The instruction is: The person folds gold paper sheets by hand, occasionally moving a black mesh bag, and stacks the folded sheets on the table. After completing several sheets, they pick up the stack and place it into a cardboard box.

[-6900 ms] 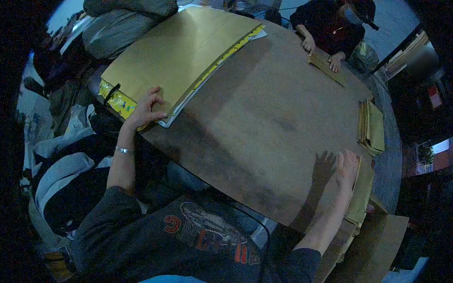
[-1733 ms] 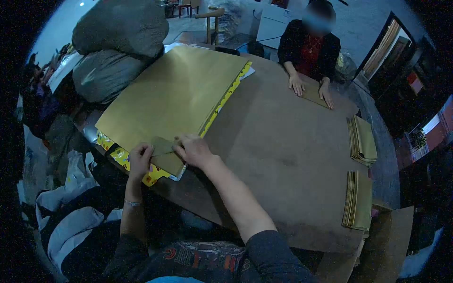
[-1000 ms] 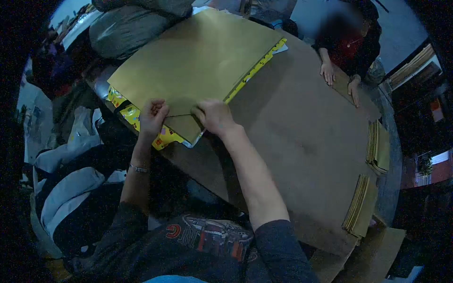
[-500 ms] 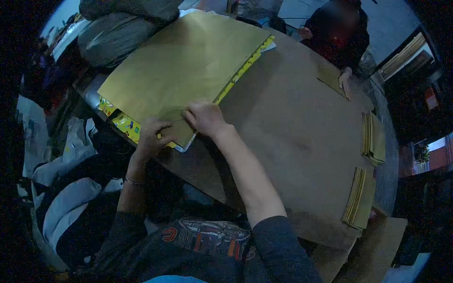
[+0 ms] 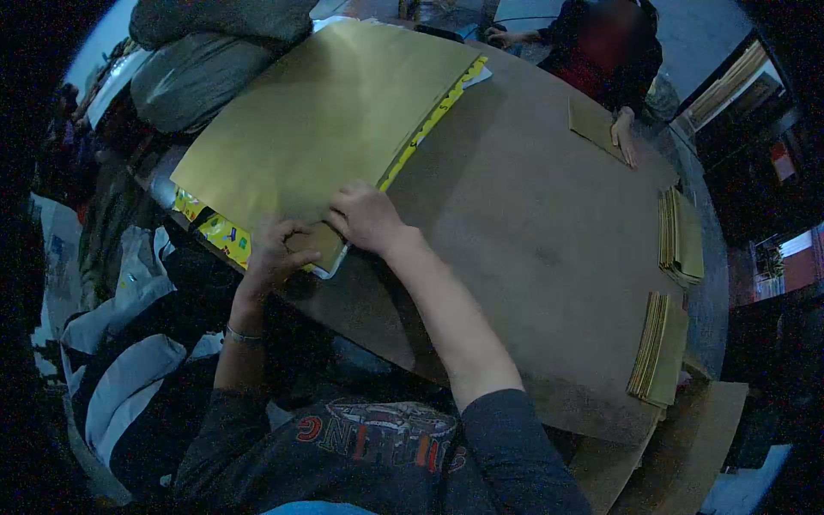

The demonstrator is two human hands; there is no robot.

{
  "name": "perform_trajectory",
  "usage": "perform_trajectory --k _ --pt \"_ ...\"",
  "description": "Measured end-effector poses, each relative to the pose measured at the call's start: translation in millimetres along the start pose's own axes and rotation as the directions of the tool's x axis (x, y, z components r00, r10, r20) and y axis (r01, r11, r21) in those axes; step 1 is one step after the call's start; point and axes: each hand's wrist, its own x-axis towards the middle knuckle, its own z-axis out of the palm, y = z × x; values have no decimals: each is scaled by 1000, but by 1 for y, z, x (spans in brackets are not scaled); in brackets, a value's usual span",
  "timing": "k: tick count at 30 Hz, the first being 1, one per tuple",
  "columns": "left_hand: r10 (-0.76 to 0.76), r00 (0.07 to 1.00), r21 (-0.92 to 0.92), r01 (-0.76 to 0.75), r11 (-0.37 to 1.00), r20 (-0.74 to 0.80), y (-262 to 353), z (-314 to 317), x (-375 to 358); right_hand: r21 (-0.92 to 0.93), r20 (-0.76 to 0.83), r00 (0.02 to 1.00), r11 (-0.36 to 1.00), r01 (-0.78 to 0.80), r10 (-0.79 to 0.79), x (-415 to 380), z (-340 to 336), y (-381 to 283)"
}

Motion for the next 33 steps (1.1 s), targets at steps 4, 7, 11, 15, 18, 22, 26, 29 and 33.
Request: perform_trajectory --k 4,7,11,15,18,22,26,29,33 --pt "-17 1000 -29 17 999 -17 1 2 -1 2 40 998 999 -41 40 -2 1 1" --pt "38 998 -43 -40 998 -52 -1 3 -1 13 30 999 999 -45 45 -1 -1 -1" --pt "2 999 -23 -3 1000 -33 -2 3 0 9 39 999 999 -33 33 -2 4 5" --pt "-28 1000 17 28 999 -8 -3 7 1 -1 40 998 998 -57 57 -2 3 4" --pt "-26 1000 19 27 999 -15 2 3 3 -16 52 996 998 -68 69 -2 3 5" --pt "-59 998 -80 57 995 -16 3 1 4 24 62 997 998 -56 54 -1 2 8" --pt "-53 998 -145 59 988 40 3 -9 16 108 166 973 978 -177 157 1 -3 13" --pt "-91 993 -186 104 977 79 2 -13 22 151 222 960 967 -205 169 2 -10 12" --pt "-183 973 -181 208 961 143 -4 -12 24 83 118 985 987 -137 127 1 -2 10"
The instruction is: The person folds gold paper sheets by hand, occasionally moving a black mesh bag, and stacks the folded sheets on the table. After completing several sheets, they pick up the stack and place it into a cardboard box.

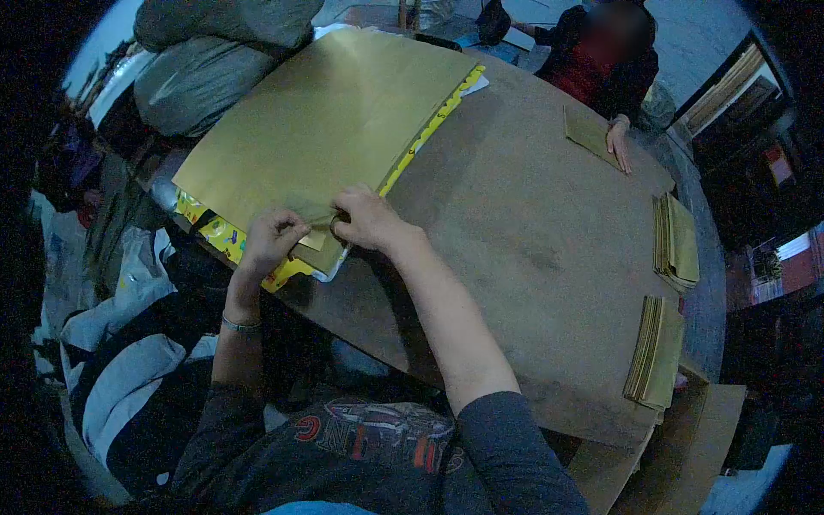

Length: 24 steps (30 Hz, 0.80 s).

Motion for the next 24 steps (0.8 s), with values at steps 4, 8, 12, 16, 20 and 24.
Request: perform_trajectory --k 4,8,12,16,20,24 --pt "42 994 -95 -33 995 96 2 -8 -5 -34 1 1000 999 -15 15 2 4 1" --pt "-21 994 -343 -16 939 -104 -3 -3 -21 33 -43 999 999 -21 22 2 0 -3" --pt "-30 987 -258 -12 966 -156 -25 0 -28 -13 -32 995 995 -100 99 3 3 -8" --pt "173 980 -178 -188 966 -100 -15 -2 -21 41 -35 990 990 -139 140 0 1 -16" --pt "324 940 -31 -329 944 -104 7 1 -19 91 -69 988 987 -131 138 -5 4 -14" --pt "358 924 45 -356 934 -131 -1 12 -15 7 -105 994 999 -35 36 -11 3 -18"
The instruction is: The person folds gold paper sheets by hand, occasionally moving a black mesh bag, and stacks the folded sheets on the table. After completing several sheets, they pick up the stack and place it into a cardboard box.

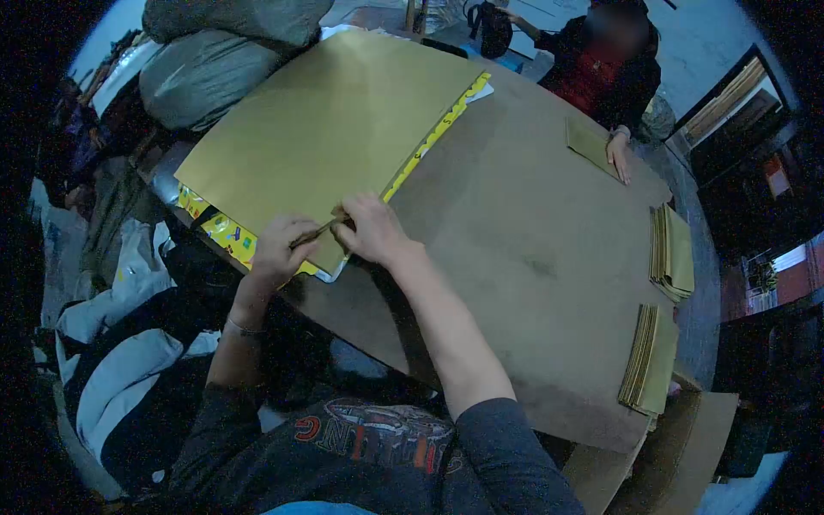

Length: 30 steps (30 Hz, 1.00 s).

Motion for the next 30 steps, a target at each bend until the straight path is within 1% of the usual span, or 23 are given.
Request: perform_trajectory --k 1,2,3,5,6,8,9,12,13,14,15,16,17,19,20,22,23,25,26,27,28,29,30 --pt "67 998 31 -66 997 -16 -2 1 0 -14 -12 999 999 52 -52 0 -1 0" --pt "66 998 53 -65 996 -21 1 0 0 -29 -23 994 994 104 -105 0 -1 1" --pt "68 997 54 -67 996 -21 0 2 0 -43 -12 995 995 94 -94 -1 -3 1" --pt "-70 995 -28 68 997 -73 -4 6 1 -50 -106 991 995 82 -87 -4 -5 5" --pt "-68 995 -29 66 997 -73 -7 5 2 -130 -137 986 988 77 -95 -5 -9 9" --pt "-223 973 -290 195 937 -66 -5 -4 10 -105 -240 970 994 2 -27 -6 -15 16" --pt "-335 939 -331 292 897 -79 3 -4 12 -131 -323 946 991 -9 -34 -7 -16 23" --pt "-335 932 -294 283 913 -142 8 -5 20 -58 -400 900 975 -216 176 -7 -24 30" --pt "-204 957 -162 172 972 -206 11 -4 22 -59 -402 899 975 -216 175 -6 -25 36" --pt "-201 957 -162 169 972 -207 13 -1 24 53 -323 884 939 -339 337 -3 -28 43" --pt "-101 973 -71 88 994 -209 16 2 24 154 -224 846 874 -460 485 -1 -31 50" --pt "0 979 21 4 1000 -203 20 5 24 89 -226 872 901 -425 434 0 -38 53" --pt "59 982 43 -52 998 -181 25 9 24 89 -228 873 902 -423 431 1 -44 56" --pt "106 987 33 -103 994 -118 42 16 23 194 -162 785 799 -570 599 1 -53 64" --pt "178 973 -11 -181 983 -150 48 27 24 223 -166 769 783 -580 617 1 -56 70" --pt "250 965 104 -242 965 -74 78 32 15 260 -143 673 683 -682 726 -5 -68 74" --pt "233 972 26 -232 972 -24 84 44 8 263 -193 691 715 -648 697 -10 -72 83" --pt "297 955 78 -298 951 16 103 57 -9 196 -109 590 599 -776 800 -19 -80 107" --pt "303 953 37 -304 952 29 112 66 -19 169 -79 538 543 -823 840 -21 -93 91" --pt "308 950 -6 -309 951 43 120 75 -29 182 -92 525 533 -827 846 -29 -92 101" --pt "312 945 23 -315 949 100 128 81 -38 194 -104 512 522 -830 853 -38 -87 119" --pt "331 934 -33 -329 944 137 136 86 -46 296 -55 490 483 -824 870 -44 -85 125" --pt "351 920 -89 -340 936 174 143 90 -54 296 -53 492 484 -824 869 -50 -84 132"
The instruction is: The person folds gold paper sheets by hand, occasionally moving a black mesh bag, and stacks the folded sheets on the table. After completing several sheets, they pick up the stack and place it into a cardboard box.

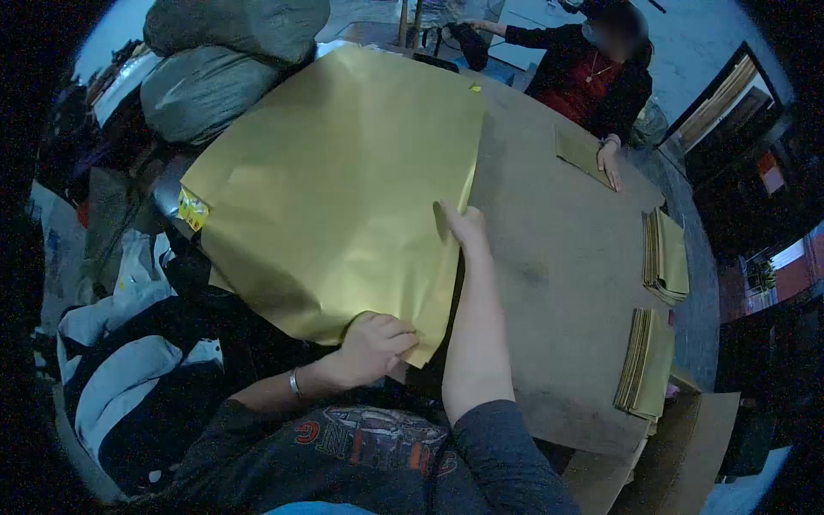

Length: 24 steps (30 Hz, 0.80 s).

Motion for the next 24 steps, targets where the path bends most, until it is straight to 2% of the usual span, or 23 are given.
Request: perform_trajectory --k 2,3,4,5,7,8,10,11,12,13,14,15,16,17,18,20,21,22,23,24 --pt "17 997 -58 -13 998 70 18 7 -4 -71 -103 994 997 -34 27 -23 -3 -8" --pt "24 993 -88 -14 996 119 25 9 -7 -68 -102 994 997 -35 27 -20 -2 1" --pt "39 968 -133 -6 991 247 26 13 -11 -33 -86 996 999 15 -17 -10 0 18" --pt "40 968 -132 -7 991 249 26 10 -10 2 -72 995 998 64 -64 -6 -1 27" --pt "164 909 -352 -20 936 384 23 -7 -4 7 -69 996 998 63 -62 0 -7 43" --pt "104 872 -370 94 924 479 18 -26 6 10 -65 996 998 63 -62 1 -12 49" --pt "2 935 -307 114 945 355 -11 -51 19 0 -45 998 999 35 -35 4 -34 63" --pt "-120 957 -293 197 936 263 -33 -66 25 -9 -27 1000 1000 7 -7 2 -40 68" --pt "-239 956 -288 279 916 167 -56 -82 31 6 -32 997 998 -63 64 -21 -51 48" --pt "-458 886 -390 449 804 77 -83 -85 30 6 -33 997 998 -65 65 -22 -55 55" --pt "-584 810 -128 575 808 -54 -115 -95 38 87 33 998 995 -47 44 -21 -64 65" --pt "-522 831 -11 530 848 -190 -159 -104 33 169 96 995 985 -37 20 -20 -71 75" --pt "-582 780 94 613 784 -229 -184 -118 32 262 161 985 959 -105 64 -21 -76 80" --pt "-630 725 191 685 703 -278 -204 -129 32 265 156 986 959 -102 62 -27 -81 75" --pt "-625 729 191 680 708 -278 -223 -140 29 215 211 974 968 -127 81 -38 -89 64" --pt "-763 586 364 797 482 -273 -247 -153 26 166 259 960 974 -152 106 -40 -97 62" --pt "-761 591 365 794 487 -268 -251 -155 27 111 287 951 981 -156 119 -32 -100 66" --pt "-800 543 382 817 433 -256 -248 -161 31 56 314 940 986 -157 132 -29 -102 64" --pt "-836 492 400 836 376 -244 -247 -165 34 59 310 941 985 -160 134 -26 -99 63" --pt "-869 459 413 839 355 -186 -251 -168 39 93 222 966 983 -157 133 -23 -92 61"
